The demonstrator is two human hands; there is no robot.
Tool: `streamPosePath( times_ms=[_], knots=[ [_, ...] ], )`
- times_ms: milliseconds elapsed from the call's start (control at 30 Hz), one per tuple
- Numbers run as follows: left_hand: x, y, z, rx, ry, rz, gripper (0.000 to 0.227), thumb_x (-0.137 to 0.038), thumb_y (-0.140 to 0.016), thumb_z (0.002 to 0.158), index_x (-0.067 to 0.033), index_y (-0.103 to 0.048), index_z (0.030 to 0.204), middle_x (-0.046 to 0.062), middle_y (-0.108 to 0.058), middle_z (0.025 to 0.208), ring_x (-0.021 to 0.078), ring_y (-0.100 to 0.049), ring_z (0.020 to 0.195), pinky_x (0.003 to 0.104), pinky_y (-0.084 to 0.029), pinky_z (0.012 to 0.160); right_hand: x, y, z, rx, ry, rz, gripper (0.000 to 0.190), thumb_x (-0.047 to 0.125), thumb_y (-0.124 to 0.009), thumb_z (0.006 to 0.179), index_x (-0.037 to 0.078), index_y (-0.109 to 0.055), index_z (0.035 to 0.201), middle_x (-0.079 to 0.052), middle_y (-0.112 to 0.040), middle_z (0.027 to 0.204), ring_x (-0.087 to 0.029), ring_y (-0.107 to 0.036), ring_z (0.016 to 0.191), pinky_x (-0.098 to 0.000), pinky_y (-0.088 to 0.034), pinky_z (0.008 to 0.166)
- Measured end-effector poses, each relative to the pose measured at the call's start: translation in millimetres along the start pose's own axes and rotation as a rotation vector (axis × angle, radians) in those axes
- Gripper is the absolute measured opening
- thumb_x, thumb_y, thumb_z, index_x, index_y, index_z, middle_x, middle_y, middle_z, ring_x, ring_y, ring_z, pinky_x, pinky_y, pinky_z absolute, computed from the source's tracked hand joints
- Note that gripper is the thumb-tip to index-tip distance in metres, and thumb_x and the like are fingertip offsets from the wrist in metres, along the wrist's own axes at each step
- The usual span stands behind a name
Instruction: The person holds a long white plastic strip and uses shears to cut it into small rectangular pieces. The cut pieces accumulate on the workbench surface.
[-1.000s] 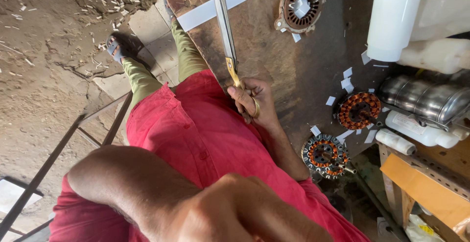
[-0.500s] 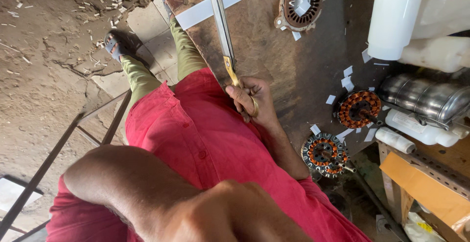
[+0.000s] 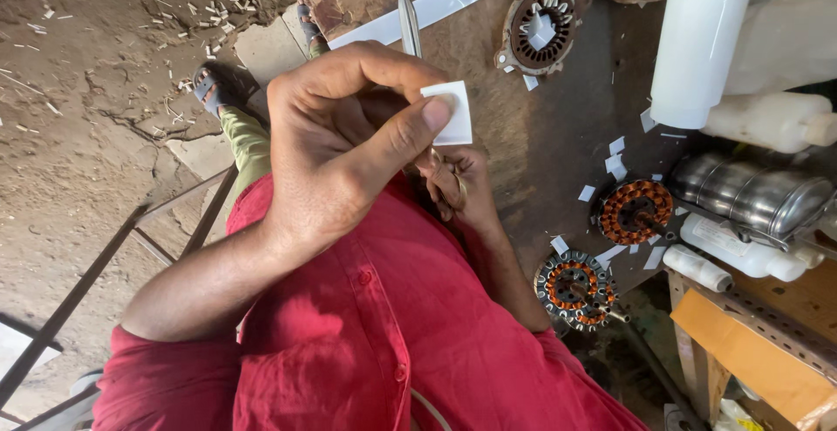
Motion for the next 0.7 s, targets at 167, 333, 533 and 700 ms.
streamPosePath(
  times_ms=[167, 333, 533, 700],
  knots=[
    [3, 4, 5, 0.020, -0.024, 0.118, 0.003, 0.009, -0.066, 0.112, 0.0067, -0.067, 0.114, 0.010, -0.072, 0.103, 0.0090, -0.072, 0.086, 0.020, -0.060, 0.074, 5, -1, 2, -0.045, -0.060, -0.086, 0.032, 0.025, -0.070, 0.100, 0.003, -0.063, 0.078, -0.001, -0.055, 0.054, -0.006, -0.044, 0.036, -0.0228, -0.032, 0.032],
    [31, 51, 12, 0.041, -0.078, 0.836, 0.010, 0.007, -0.067, 0.103, 0.0030, -0.065, 0.112, 0.013, -0.071, 0.109, 0.0173, -0.075, 0.085, 0.029, -0.061, 0.071, 4, 3, 6, -0.072, -0.109, -0.176, 0.037, 0.029, -0.070, 0.099, 0.003, -0.061, 0.073, -0.001, -0.054, 0.052, -0.007, -0.045, 0.034, -0.0238, -0.032, 0.031],
    [84, 113, -1, 0.108, -0.247, 1.582, 0.028, 0.008, -0.064, 0.089, 0.0020, -0.063, 0.117, 0.019, -0.070, 0.126, 0.0326, -0.073, 0.096, 0.043, -0.061, 0.077, -5, 1, 10, 0.000, -0.177, -0.195, 0.034, 0.030, -0.070, 0.097, 0.005, -0.064, 0.076, 0.000, -0.056, 0.052, -0.006, -0.045, 0.035, -0.0242, -0.031, 0.031],
    [100, 145, -30, -0.121, -0.285, 1.230, 0.020, 0.006, -0.070, 0.100, -0.0011, -0.064, 0.117, 0.019, -0.062, 0.138, 0.0284, -0.075, 0.106, 0.035, -0.065, 0.085, -17, -4, 7, 0.021, -0.221, -0.132, 0.032, 0.027, -0.073, 0.096, 0.004, -0.064, 0.075, 0.000, -0.055, 0.052, -0.006, -0.042, 0.035, -0.0243, -0.030, 0.032]
  ],
)
Point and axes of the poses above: each hand's wrist, its own z-axis towards the middle knuckle, its own y-axis out of the back of the hand, x = y × z, the point moved 3 cm from there along z, towards the middle knuckle
